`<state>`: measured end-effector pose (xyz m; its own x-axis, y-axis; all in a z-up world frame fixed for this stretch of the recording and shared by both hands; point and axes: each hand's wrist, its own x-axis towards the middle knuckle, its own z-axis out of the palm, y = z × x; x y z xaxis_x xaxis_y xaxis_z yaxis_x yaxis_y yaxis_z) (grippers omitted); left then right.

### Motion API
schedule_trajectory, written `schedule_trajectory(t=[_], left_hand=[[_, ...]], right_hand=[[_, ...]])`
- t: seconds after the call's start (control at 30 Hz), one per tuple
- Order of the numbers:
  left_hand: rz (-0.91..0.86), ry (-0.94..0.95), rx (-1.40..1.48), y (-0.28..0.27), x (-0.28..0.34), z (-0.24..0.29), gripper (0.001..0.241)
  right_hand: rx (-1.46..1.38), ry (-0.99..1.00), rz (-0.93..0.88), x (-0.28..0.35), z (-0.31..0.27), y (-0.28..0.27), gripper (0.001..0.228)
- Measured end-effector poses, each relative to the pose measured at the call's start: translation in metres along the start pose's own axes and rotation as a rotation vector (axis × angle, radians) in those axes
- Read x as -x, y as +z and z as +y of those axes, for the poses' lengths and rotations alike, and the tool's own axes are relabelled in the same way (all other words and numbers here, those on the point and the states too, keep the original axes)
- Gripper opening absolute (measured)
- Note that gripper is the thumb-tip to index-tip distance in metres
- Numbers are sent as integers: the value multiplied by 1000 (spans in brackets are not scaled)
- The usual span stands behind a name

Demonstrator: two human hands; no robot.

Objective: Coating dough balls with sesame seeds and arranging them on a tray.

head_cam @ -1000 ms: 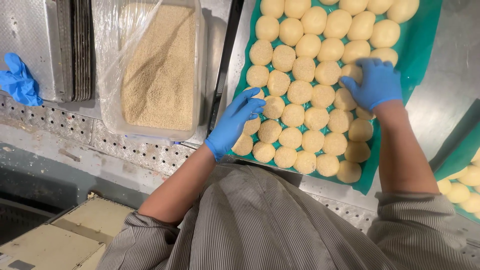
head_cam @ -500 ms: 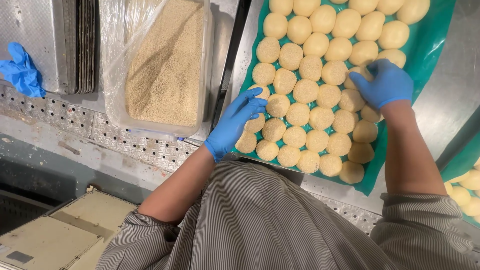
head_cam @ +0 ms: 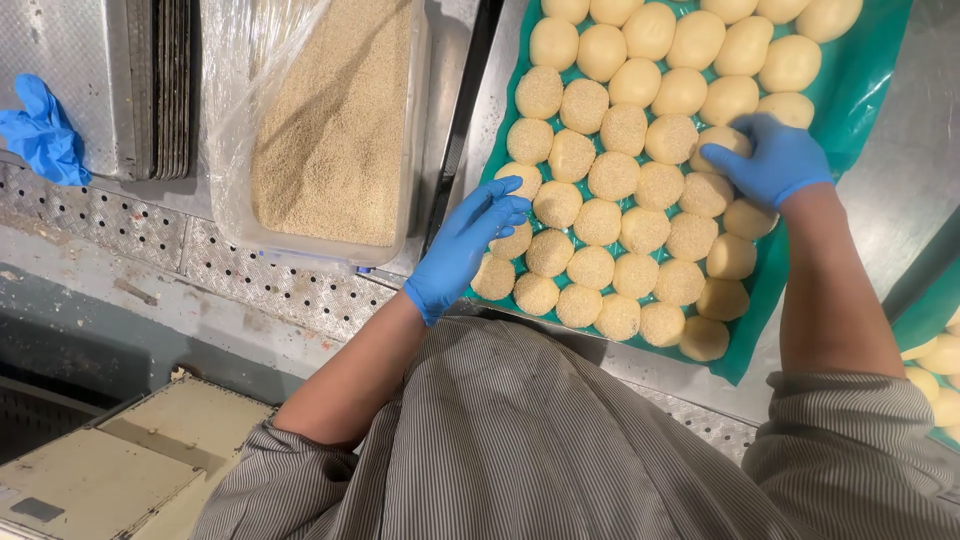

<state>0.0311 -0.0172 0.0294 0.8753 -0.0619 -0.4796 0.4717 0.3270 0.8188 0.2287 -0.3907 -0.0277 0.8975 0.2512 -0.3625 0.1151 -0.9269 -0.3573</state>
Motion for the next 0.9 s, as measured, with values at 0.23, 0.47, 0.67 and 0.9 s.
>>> schedule_trajectory(t=[0.23,0.47,0.67,0.9], left_hand=[[-4,58,25,-7,4,-3,49],[-6,25,28,-9,10,1,46],[-46,61,-24,-11,7,-10,44],[-206,293,-163,29,13,-4,59]], right_hand=[[165,-188,48,8,-5,4,70],[-309,-167,188,-9,106,7,48],[-1013,-44,217,-9,184,-13,44],[-1418,-53,55,40,9,29,44]])
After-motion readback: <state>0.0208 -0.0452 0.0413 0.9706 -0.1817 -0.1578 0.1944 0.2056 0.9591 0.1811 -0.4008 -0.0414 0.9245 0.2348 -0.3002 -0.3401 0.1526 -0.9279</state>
